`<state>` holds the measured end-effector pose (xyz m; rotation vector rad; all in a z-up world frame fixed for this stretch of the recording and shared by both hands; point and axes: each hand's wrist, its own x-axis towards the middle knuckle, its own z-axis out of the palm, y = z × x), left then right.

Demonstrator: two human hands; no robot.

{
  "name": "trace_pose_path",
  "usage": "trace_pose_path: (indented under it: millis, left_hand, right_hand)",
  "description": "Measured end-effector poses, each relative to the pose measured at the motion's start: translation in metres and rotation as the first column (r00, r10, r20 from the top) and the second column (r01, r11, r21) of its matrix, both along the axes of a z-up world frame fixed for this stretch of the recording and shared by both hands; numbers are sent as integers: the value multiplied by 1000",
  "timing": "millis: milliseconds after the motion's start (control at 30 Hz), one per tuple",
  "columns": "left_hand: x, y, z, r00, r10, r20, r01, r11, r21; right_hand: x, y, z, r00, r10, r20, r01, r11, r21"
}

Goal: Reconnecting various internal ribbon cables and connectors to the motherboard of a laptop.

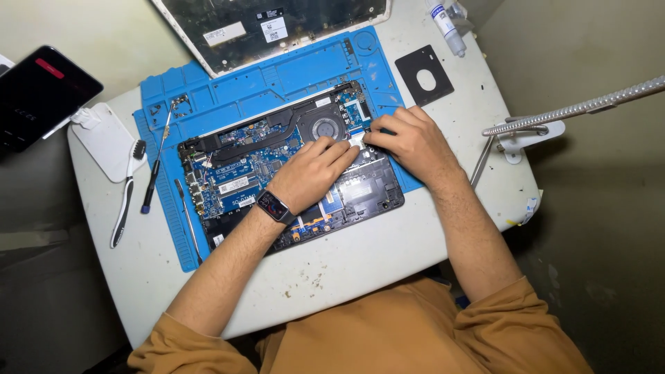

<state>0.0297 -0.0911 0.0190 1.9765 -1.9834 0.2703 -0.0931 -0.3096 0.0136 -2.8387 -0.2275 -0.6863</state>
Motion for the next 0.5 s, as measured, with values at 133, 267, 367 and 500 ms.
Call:
trace_pose_path:
  millis: [133,267,367,500]
  left_hand:
    - [2,1,-2,1000,4,27,-4,1000,30]
    - [1,-1,-5,999,3,32,-5,999,48]
    - [2,-3,-7,999,-4,44,1,999,51]
    - [3,-4,-15,996,-8,93,4,999,42]
  right_hand:
    - [1,0,4,1000,7,14,-6,999,-38]
    - [0,2,8,1000,13,14,-12,997,-73]
    - [0,1,8,1000,10,14,-9,996,-90]
    - [1,0,4,999,7,-33,-9,998,-64]
